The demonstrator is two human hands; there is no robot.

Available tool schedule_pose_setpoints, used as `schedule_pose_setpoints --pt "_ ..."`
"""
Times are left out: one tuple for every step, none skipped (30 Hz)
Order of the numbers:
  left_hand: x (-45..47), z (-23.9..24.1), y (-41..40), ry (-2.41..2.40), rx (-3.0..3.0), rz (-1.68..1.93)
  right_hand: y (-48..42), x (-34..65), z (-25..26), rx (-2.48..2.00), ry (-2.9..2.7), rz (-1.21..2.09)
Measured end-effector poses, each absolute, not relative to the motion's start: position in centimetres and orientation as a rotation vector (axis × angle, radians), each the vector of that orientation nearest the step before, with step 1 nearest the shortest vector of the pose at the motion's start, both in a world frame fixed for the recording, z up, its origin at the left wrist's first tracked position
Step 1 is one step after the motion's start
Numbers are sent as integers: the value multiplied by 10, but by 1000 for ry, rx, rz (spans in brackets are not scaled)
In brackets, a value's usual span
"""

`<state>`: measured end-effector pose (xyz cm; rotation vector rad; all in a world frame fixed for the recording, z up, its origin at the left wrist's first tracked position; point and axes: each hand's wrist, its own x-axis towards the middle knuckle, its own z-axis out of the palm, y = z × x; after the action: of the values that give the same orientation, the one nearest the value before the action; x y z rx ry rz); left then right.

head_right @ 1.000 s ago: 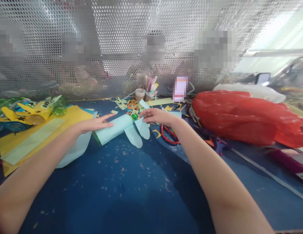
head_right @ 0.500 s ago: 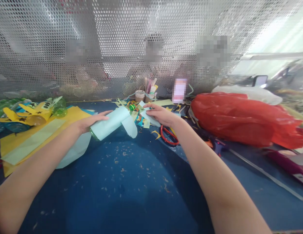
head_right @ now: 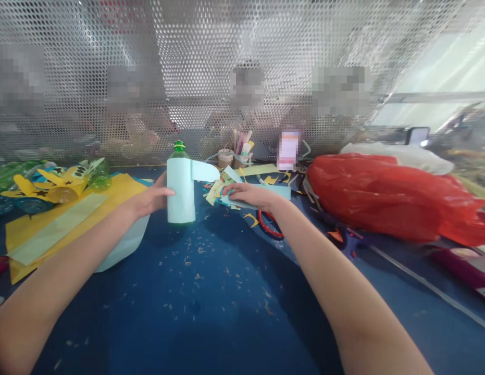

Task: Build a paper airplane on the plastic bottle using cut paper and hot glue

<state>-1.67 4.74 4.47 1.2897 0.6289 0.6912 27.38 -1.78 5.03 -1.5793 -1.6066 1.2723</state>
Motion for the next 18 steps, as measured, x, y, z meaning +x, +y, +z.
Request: schedule_pose_setpoints --pt "-17 44 47 624 1292 693 -19 272 51 -1595 -1621 1280" --pt "-16 43 47 618 1295 696 -19 270 52 -1606 -1628 1286" --pt "-16 42 47 611 1298 704 -20 269 52 -1614 -1634 1295" --pt "-16 41 46 602 1302 715 -20 268 52 -1618 -1648 1304" --pt "-16 40 46 593 1306 727 -20 268 51 -1614 -1679 1309" --pt "-15 40 46 585 1311 741 -20 267 51 -1604 -1728 1314" --pt "-15 39 46 580 1311 755 -21 267 51 -1593 -1785 1320" --pt "-14 38 45 576 1307 767 -21 267 51 -1583 -1840 1331" --pt "-13 38 45 577 1296 780 -23 266 51 -1573 -1883 1353" --pt "-12 38 44 582 1281 797 -24 265 52 -1564 -1906 1391" --pt "-10 38 43 591 1264 821 -25 264 53 -1559 -1908 1446" --pt "-9 38 42 602 1245 851 -27 261 53 -1553 -1891 1511" --pt "-7 38 41 614 1226 885 -28 258 54 -1542 -1861 1569" --pt "-5 38 40 626 1207 919 -30 254 53 -1529 -1822 1607" --pt "-4 37 39 637 1190 950 -30 250 53 -1520 -1777 1620" --pt "-3 36 39 648 1174 974 -31 246 52 -1514 -1729 1612" --pt "-2 36 38 656 1159 990 -31 241 51 -1510 -1680 1593" --pt "-1 35 38 662 1146 999 -31 237 50 -1505 -1637 1571"
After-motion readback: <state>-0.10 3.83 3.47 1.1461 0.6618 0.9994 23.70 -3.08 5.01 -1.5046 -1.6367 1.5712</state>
